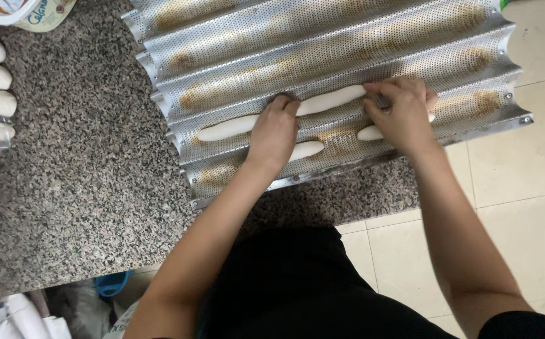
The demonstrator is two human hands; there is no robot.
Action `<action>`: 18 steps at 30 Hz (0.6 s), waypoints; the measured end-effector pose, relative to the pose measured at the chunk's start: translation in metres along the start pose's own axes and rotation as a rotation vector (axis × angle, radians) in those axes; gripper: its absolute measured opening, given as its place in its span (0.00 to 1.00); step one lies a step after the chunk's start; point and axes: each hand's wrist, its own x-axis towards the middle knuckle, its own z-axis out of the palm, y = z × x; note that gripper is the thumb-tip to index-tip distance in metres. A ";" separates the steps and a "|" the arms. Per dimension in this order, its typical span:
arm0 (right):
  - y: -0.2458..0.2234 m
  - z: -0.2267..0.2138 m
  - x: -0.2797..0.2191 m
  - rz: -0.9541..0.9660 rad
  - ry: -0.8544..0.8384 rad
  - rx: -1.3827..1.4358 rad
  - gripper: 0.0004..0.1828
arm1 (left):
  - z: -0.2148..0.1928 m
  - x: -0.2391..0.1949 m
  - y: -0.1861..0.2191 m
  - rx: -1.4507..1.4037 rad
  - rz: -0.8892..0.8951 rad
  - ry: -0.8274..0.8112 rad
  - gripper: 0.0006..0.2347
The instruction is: The person repeatedly picks up small dough balls from a countertop, rolls them into elongated shapes by hand, and places them into a perforated metal tray. The process is repeated for multiple dough pieces throughout the clip.
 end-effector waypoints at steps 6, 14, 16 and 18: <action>-0.053 0.020 -0.021 0.008 0.362 -0.120 0.17 | -0.030 -0.025 0.002 -0.037 0.022 0.155 0.18; -0.245 0.100 -0.084 -0.141 0.269 0.078 0.12 | -0.137 -0.142 -0.059 -0.346 0.004 0.127 0.15; -0.303 0.136 -0.098 -0.216 0.196 0.094 0.11 | -0.161 -0.169 -0.101 -0.351 0.004 0.148 0.15; -0.359 0.172 -0.108 -0.247 0.175 0.113 0.15 | -0.187 -0.199 -0.150 -0.321 -0.026 0.174 0.15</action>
